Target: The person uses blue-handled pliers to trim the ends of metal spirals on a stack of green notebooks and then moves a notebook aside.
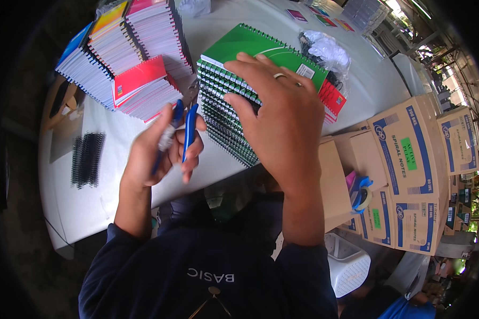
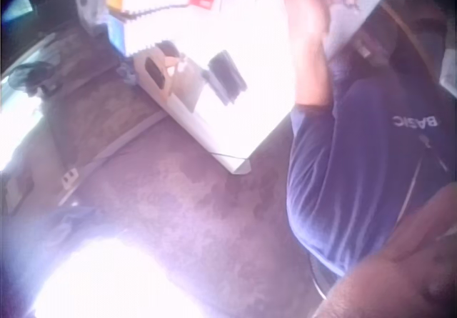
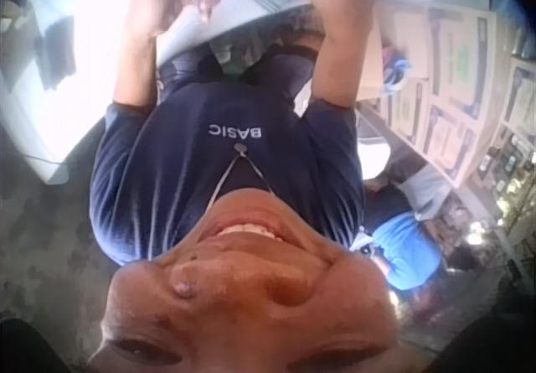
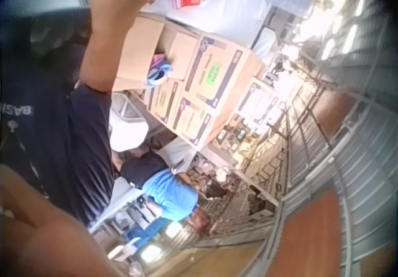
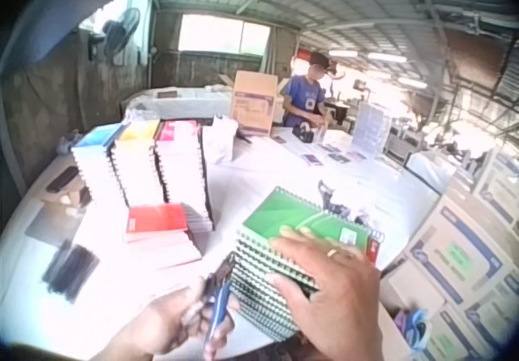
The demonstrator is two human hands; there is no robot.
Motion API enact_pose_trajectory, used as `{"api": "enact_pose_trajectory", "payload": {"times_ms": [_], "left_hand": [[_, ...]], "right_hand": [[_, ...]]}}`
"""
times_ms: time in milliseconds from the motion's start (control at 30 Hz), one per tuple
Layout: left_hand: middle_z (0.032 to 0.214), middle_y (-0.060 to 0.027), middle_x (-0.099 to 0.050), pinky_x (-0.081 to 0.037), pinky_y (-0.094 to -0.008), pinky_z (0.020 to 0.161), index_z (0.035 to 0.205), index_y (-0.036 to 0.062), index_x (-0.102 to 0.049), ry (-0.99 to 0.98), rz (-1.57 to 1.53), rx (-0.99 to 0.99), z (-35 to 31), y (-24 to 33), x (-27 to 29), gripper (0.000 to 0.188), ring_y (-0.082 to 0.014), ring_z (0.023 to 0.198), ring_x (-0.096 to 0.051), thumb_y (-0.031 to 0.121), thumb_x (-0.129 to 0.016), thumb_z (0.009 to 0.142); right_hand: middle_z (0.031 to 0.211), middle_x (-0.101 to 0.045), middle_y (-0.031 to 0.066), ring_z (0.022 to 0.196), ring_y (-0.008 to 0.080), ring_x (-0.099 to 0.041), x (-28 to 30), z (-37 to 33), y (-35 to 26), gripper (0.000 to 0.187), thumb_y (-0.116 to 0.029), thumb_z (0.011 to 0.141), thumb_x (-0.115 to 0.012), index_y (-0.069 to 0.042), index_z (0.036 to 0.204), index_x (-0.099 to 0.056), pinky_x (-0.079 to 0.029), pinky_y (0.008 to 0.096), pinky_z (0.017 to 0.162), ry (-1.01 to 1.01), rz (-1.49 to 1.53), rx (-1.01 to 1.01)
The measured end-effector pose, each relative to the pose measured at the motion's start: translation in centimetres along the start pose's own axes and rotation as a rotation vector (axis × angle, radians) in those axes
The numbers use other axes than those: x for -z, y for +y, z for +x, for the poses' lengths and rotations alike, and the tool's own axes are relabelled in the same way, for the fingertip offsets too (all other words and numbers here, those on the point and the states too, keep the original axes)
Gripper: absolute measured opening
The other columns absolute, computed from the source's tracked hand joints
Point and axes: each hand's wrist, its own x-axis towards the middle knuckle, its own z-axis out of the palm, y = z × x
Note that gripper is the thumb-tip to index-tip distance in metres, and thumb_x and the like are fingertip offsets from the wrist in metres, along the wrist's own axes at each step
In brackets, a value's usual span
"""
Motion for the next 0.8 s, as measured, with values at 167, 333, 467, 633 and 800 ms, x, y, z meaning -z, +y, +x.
{"api": "enact_pose_trajectory", "payload": {"times_ms": [167, 333, 467, 633, 800], "left_hand": [[0.094, -0.0155, -0.063, -0.051, -0.0449, 0.074, 0.117, -0.0003, -0.050, 0.099, 0.097, -0.081, 0.9, -1.5, -0.6, 0.062, -0.0321, 0.084, -0.064, 0.054, -0.028, 0.096], [0.097, -0.0162, -0.062, -0.051, -0.0455, 0.079, 0.125, -0.0009, -0.046, -0.179, -0.329, -0.005, 1.2, -1.6, 0.4, 0.067, -0.0322, 0.093, -0.063, 0.055, -0.022, 0.096], [0.095, -0.0134, -0.063, -0.050, -0.0376, 0.068, 0.115, 0.0021, -0.051, 0.139, 0.315, -0.038, 0.7, -0.9, -0.5, 0.055, -0.0276, 0.080, -0.065, 0.050, -0.031, 0.097], [0.090, -0.0076, -0.063, -0.048, -0.0305, 0.066, 0.112, 0.0047, -0.052, 0.311, 0.674, -0.209, 1.2, -2.1, -0.2, 0.050, -0.0172, 0.082, -0.063, 0.049, -0.035, 0.097], [0.085, -0.0094, -0.059, -0.051, -0.0355, 0.068, 0.120, 0.0007, -0.049, -0.118, -0.344, 0.051, 0.9, -1.6, 0.2, 0.063, -0.0216, 0.076, -0.061, 0.055, -0.028, 0.096]], "right_hand": [[0.117, -0.062, 0.0075, 0.112, 0.0247, -0.057, 0.3, -0.3, 0.2, 0.048, -0.015, 0.070, -0.074, -0.013, 0.116, -0.060, -0.040, 0.0384, 0.094, -0.071, -0.198, 0.065], [0.120, -0.061, 0.0076, 0.114, 0.0248, -0.055, 0.1, -0.2, 0.4, 0.053, -0.015, 0.069, -0.075, -0.014, 0.119, -0.059, -0.038, 0.0386, 0.096, -0.084, -0.163, 0.089], [0.121, -0.060, 0.0068, 0.114, 0.0248, -0.055, 0.1, -0.3, 0.5, 0.054, -0.015, 0.069, -0.075, -0.015, 0.120, -0.058, -0.039, 0.0388, 0.095, -0.096, -0.171, 0.074], [0.122, -0.059, 0.0062, 0.114, 0.0246, -0.055, 0.3, -0.2, 0.2, 0.057, -0.014, 0.067, -0.076, -0.016, 0.121, -0.057, -0.039, 0.0388, 0.095, -0.122, -0.220, 0.086], [0.122, -0.059, 0.0059, 0.113, 0.0246, -0.055, 0.2, -0.3, 0.3, 0.059, -0.013, 0.065, -0.076, -0.017, 0.121, -0.057, -0.040, 0.0388, 0.094, -0.115, -0.212, 0.092]]}}
